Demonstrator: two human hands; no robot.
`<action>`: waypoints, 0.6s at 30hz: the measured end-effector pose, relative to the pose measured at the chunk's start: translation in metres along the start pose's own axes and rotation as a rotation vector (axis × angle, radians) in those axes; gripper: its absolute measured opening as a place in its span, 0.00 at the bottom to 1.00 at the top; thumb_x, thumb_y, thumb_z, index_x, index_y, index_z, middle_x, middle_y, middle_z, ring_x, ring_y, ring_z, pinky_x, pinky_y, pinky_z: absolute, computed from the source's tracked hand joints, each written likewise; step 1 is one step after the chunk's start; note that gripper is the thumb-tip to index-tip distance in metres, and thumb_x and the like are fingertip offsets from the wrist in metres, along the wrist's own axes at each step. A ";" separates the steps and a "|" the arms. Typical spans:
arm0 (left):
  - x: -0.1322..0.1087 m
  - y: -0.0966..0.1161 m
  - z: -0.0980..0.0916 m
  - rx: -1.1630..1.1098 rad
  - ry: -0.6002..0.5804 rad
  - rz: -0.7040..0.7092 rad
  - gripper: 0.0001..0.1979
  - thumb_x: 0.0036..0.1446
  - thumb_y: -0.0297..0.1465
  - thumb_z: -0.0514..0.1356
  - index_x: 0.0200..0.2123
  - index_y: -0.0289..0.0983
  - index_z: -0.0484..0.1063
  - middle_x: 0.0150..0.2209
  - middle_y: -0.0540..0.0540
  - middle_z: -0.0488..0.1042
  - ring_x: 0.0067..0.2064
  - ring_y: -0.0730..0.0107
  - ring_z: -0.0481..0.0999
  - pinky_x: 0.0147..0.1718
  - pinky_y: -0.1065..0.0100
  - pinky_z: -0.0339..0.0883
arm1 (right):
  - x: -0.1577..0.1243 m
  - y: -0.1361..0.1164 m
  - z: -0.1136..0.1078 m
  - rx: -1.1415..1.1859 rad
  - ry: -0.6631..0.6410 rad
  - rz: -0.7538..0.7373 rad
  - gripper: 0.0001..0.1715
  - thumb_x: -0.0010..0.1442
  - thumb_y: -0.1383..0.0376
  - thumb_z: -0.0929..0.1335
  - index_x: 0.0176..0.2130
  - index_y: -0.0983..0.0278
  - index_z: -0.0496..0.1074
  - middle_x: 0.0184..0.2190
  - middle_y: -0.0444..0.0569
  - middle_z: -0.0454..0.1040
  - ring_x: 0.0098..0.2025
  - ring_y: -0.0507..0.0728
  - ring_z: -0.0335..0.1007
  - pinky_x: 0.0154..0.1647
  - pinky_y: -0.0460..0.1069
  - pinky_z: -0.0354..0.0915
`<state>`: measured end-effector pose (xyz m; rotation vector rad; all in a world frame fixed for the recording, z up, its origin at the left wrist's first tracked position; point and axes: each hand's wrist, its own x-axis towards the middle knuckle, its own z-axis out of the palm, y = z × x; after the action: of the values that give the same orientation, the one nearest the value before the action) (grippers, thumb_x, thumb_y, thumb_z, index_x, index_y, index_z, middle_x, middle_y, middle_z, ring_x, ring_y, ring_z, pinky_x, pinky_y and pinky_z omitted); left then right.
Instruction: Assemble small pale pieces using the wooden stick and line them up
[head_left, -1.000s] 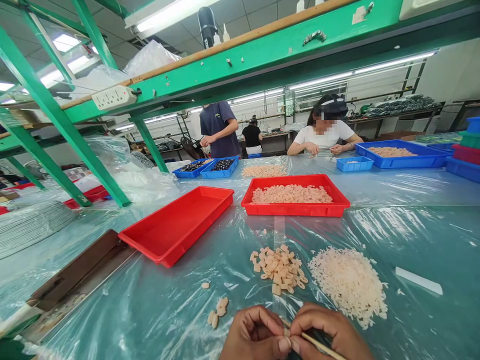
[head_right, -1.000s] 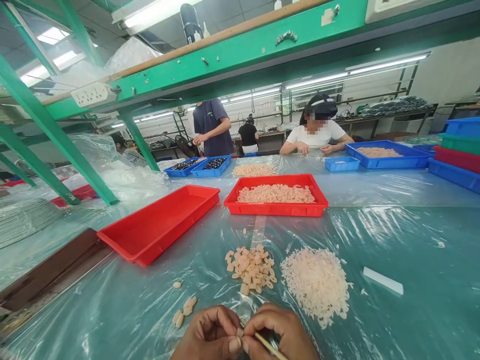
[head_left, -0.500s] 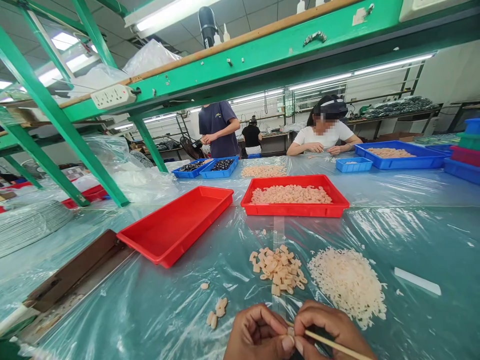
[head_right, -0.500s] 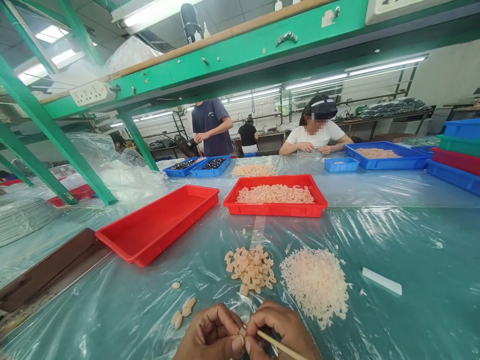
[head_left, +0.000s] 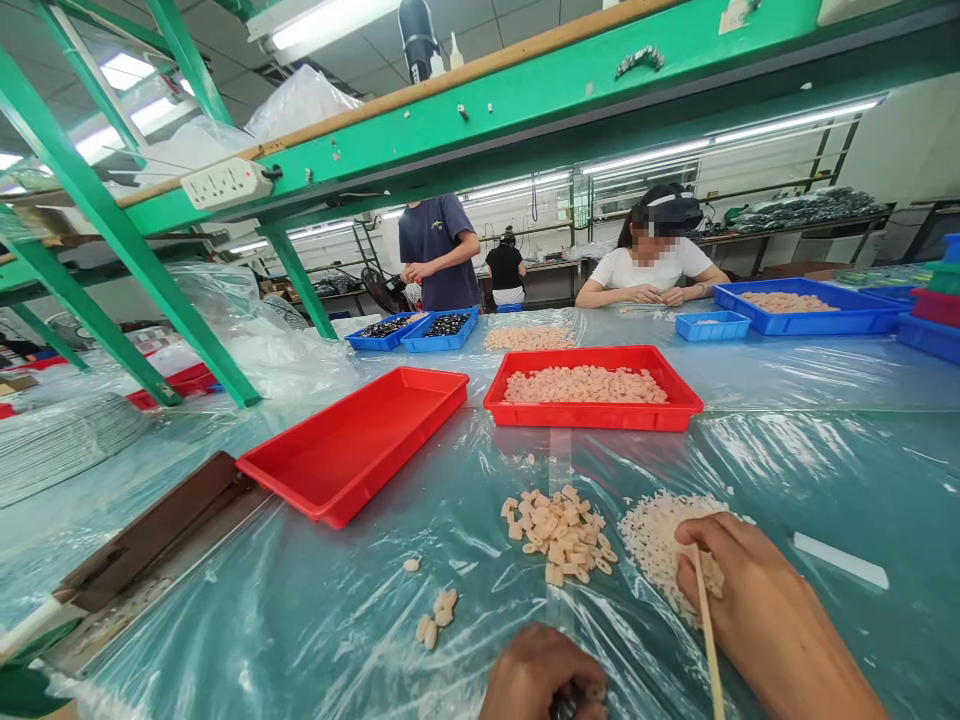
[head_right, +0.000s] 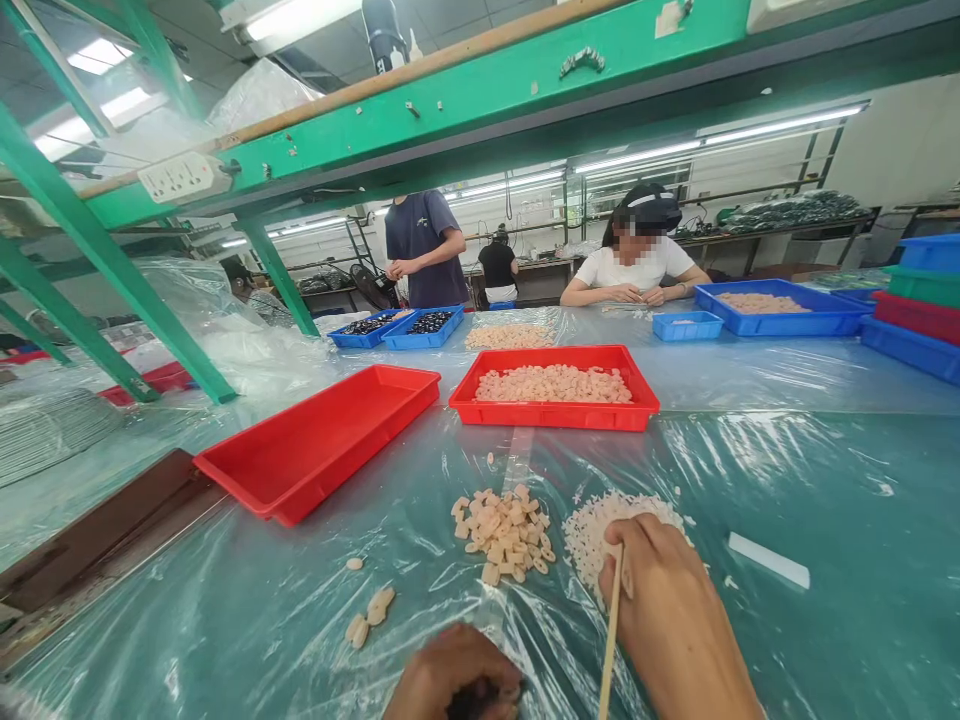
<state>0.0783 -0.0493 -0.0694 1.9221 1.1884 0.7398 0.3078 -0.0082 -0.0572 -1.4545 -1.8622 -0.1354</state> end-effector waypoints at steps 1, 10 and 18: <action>0.001 -0.002 0.001 0.032 0.005 0.019 0.05 0.48 0.31 0.65 0.30 0.40 0.81 0.26 0.43 0.76 0.30 0.62 0.72 0.31 0.70 0.61 | 0.000 0.003 0.000 0.001 0.023 0.005 0.09 0.54 0.65 0.59 0.31 0.63 0.68 0.30 0.55 0.72 0.31 0.65 0.71 0.29 0.56 0.66; -0.008 -0.013 0.007 0.130 0.138 0.012 0.07 0.48 0.35 0.65 0.31 0.40 0.81 0.29 0.43 0.74 0.26 0.67 0.70 0.27 0.71 0.61 | -0.012 -0.049 -0.006 0.624 -0.379 0.123 0.19 0.64 0.58 0.59 0.27 0.61 0.69 0.25 0.45 0.73 0.30 0.55 0.73 0.32 0.43 0.66; -0.007 -0.009 0.009 0.184 0.128 -0.001 0.05 0.48 0.30 0.66 0.30 0.39 0.81 0.28 0.44 0.74 0.28 0.67 0.72 0.28 0.73 0.62 | -0.024 -0.058 0.010 0.588 -0.504 0.011 0.19 0.64 0.61 0.57 0.24 0.62 0.63 0.22 0.42 0.68 0.24 0.51 0.67 0.25 0.42 0.60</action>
<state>0.0784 -0.0556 -0.0822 2.0479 1.3772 0.7864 0.2543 -0.0418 -0.0588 -1.1368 -2.0347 0.7879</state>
